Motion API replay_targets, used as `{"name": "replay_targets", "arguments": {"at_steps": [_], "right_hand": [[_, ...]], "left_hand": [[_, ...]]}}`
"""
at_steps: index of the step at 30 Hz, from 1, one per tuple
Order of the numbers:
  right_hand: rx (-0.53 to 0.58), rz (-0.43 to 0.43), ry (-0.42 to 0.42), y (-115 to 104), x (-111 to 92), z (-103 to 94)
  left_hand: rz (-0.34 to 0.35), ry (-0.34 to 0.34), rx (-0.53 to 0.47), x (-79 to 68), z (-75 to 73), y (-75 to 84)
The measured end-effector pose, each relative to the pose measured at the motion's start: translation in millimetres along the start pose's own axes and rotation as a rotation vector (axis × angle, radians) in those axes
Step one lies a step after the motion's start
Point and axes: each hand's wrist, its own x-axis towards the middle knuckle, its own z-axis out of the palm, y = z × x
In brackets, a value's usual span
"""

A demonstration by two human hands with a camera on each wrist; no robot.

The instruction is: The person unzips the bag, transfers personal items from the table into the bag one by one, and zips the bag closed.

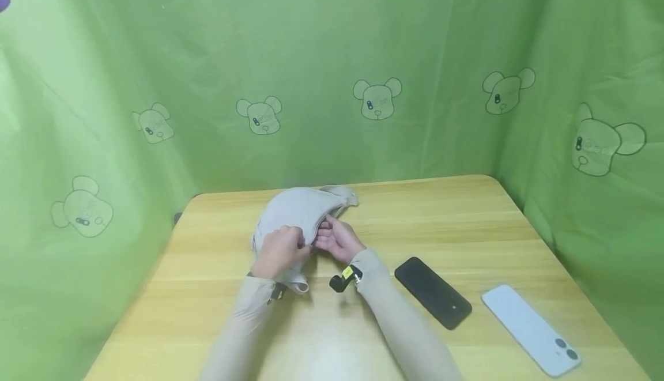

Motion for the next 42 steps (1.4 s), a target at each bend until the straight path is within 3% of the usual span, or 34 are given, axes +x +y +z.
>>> {"name": "replay_targets", "arguments": {"at_steps": [4, 9, 19, 26, 30, 42], "right_hand": [[-0.248, -0.058, 0.040, -16, -16, -8.9], [-0.592, -0.148, 0.090, -46, -51, -30.6], [-0.931, -0.218, 0.235, -77, -125, -86.2], [-1.295, -0.192, 0.287, -79, -157, -115.3], [-1.365, -0.240, 0.324, -75, -163, -128.2], [-1.500, -0.238, 0.373, -62, -174, -155.1]], "left_hand": [[-0.001, -0.010, -0.005, 0.1, -4.2, -5.1], [0.003, -0.014, 0.012, 1.3, -8.4, -10.5], [0.050, -0.051, -0.023, 1.5, -10.8, -16.4], [0.034, -0.084, -0.059, 2.3, -10.8, -21.9], [0.031, -0.092, -0.075, 2.7, -10.9, -24.8], [0.039, -0.092, -0.079, 2.3, -14.4, -26.8]]}}
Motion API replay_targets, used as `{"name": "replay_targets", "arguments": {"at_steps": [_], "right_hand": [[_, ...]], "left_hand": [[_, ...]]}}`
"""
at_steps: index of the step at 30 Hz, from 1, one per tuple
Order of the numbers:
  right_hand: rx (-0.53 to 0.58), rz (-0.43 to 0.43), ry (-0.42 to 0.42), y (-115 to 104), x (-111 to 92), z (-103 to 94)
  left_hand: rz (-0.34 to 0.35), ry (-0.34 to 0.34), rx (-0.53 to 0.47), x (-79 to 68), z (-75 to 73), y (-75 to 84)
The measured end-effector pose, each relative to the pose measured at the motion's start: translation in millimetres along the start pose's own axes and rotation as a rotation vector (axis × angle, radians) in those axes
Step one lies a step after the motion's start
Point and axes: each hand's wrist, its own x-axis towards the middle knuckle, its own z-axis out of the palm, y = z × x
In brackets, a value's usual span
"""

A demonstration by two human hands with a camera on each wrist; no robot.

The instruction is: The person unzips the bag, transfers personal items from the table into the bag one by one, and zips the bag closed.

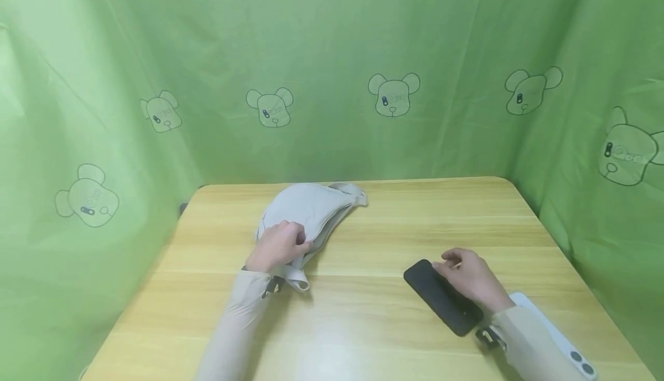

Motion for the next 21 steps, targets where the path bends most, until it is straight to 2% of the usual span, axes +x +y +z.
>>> {"name": "replay_targets", "arguments": {"at_steps": [3, 7, 12, 21], "right_hand": [[-0.038, 0.002, -0.006, 4, -4, 1.9], [-0.104, 0.000, -0.063, 5, -9, 2.8], [-0.157, -0.033, -0.081, 2, -13, 8.2], [-0.134, -0.012, -0.139, -4, -16, 13.0]], "left_hand": [[-0.002, -0.002, 0.001, -0.1, -0.2, 0.2], [-0.008, -0.009, -0.001, -0.4, -0.8, 0.1], [-0.012, -0.018, -0.001, -0.1, -1.1, -0.5], [-0.011, -0.015, 0.006, 1.0, 1.2, -3.1]]}}
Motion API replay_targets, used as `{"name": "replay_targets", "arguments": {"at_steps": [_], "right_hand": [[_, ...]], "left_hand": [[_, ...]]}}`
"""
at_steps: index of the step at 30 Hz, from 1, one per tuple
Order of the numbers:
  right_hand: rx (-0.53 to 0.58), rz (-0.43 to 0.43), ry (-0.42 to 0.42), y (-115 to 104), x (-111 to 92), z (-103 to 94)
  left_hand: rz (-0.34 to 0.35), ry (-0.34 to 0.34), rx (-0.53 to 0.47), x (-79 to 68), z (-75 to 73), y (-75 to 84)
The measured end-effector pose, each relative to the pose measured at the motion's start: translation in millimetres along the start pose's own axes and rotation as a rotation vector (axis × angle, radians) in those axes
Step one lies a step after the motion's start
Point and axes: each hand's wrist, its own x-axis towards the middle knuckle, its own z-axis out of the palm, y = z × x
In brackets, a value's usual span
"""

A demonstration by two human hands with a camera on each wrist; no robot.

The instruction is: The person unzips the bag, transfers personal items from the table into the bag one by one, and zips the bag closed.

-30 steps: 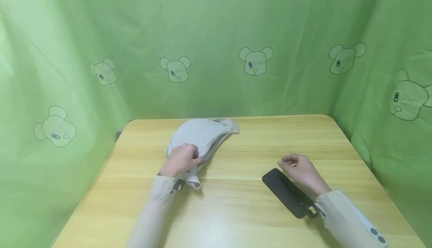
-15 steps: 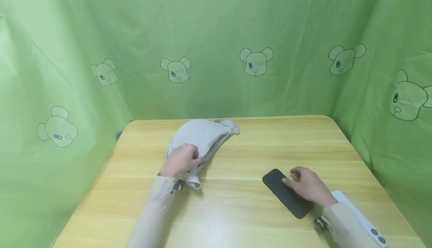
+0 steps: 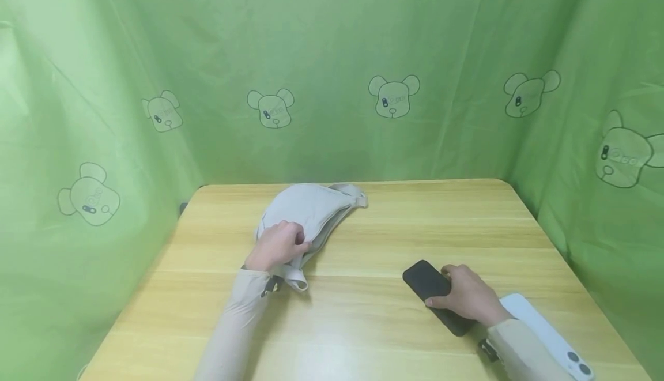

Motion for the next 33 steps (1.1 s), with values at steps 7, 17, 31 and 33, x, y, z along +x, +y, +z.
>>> {"name": "replay_targets", "arguments": {"at_steps": [7, 17, 31, 33], "right_hand": [[-0.012, 0.075, -0.032, -1, 6, -1.8], [0.149, 0.105, -0.088, 5, 6, -2.2], [0.313, 0.011, -0.191, 16, 3, -30.6], [0.387, 0.010, -0.221, 18, 2, -31.7]], "left_hand": [[-0.001, -0.010, -0.008, 0.2, -2.6, -4.4], [-0.009, -0.035, -0.028, -1.1, -6.7, -6.0], [-0.008, -0.037, -0.016, -1.4, -7.8, -4.2], [-0.006, -0.037, -0.015, -1.4, -7.7, -4.0]]}}
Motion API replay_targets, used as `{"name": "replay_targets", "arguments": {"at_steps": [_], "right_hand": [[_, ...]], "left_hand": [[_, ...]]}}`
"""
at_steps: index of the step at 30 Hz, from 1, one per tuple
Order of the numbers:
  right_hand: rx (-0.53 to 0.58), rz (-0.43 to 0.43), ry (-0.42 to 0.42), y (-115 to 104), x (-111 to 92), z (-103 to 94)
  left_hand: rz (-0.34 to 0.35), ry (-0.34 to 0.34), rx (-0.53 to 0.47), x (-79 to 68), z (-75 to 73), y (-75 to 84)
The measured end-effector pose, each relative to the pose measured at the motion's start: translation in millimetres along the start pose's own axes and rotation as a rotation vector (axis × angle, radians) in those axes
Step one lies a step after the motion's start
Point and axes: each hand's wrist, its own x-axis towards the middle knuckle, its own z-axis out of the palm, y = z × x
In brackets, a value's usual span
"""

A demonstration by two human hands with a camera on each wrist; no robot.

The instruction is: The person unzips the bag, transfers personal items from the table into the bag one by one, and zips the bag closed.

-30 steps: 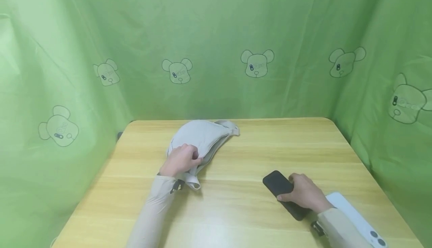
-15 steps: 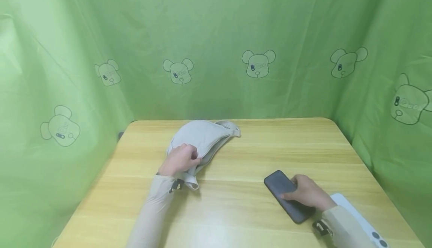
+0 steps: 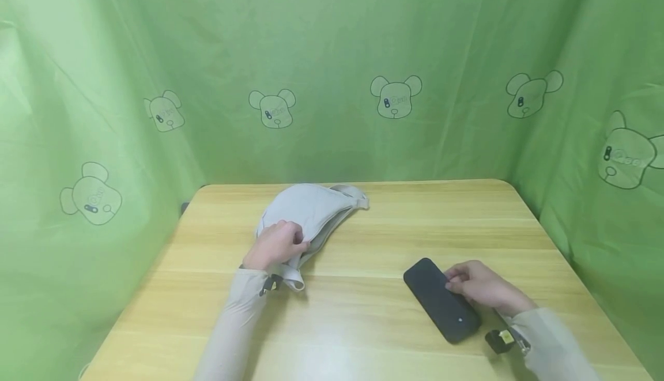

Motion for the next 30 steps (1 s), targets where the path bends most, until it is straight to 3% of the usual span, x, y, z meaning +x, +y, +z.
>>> {"name": "replay_targets", "arguments": {"at_steps": [4, 14, 24, 30], "right_hand": [[0.094, -0.014, -0.046, 4, 1, -0.6], [0.206, -0.096, -0.095, 8, 8, 5.8], [0.289, -0.069, -0.099, 2, 22, 17.1], [0.412, -0.058, -0.105, -5, 34, 25.3]], "left_hand": [[0.004, 0.002, 0.004, 0.1, 0.1, -0.4], [0.009, 0.019, 0.007, 0.8, 2.6, -2.4], [0.014, 0.026, 0.002, 2.2, 3.9, -3.6], [0.023, 0.034, -0.010, 2.2, 2.7, -4.6]]}}
